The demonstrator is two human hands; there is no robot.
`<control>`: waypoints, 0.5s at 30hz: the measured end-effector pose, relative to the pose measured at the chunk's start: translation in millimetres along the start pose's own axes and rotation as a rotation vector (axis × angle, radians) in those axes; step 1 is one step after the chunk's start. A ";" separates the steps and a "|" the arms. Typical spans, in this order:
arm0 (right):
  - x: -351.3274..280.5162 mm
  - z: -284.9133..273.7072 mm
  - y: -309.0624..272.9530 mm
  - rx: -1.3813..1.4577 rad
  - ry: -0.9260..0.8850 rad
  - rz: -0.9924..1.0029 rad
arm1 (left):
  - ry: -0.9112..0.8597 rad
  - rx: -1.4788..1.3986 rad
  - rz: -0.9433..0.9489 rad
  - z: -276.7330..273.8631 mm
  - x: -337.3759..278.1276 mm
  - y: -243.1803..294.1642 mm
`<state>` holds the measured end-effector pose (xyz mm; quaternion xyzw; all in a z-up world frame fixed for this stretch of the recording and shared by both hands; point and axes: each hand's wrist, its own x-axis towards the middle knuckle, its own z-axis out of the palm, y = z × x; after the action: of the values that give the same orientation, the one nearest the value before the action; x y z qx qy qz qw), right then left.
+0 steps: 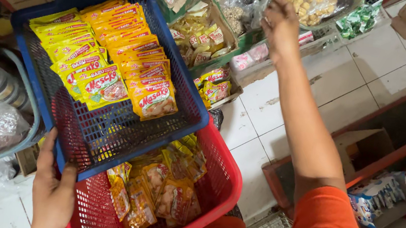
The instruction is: The person organizes and sorts seasoning sachets by hand into colored plastic baskets on a shelf, arranging them into stacks.
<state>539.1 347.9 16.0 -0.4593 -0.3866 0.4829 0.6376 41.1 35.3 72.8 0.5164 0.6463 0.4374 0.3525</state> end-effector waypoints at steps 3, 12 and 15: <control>-49.5 50.5 -15.8 -0.273 -0.153 -0.138 | 0.001 0.056 0.052 -1.1 -0.7 1.2; -254.3 203.3 -131.6 -0.555 -1.223 -0.500 | -0.003 0.041 0.129 -1.9 -1.1 -2.9; -279.8 234.4 -130.2 -0.632 -1.306 -0.507 | -0.010 -0.010 0.109 -3.7 -1.1 -7.7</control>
<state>287.9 111.5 192.5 -0.1387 -0.8978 0.3616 0.2096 35.2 32.9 67.0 0.5512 0.6132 0.4566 0.3342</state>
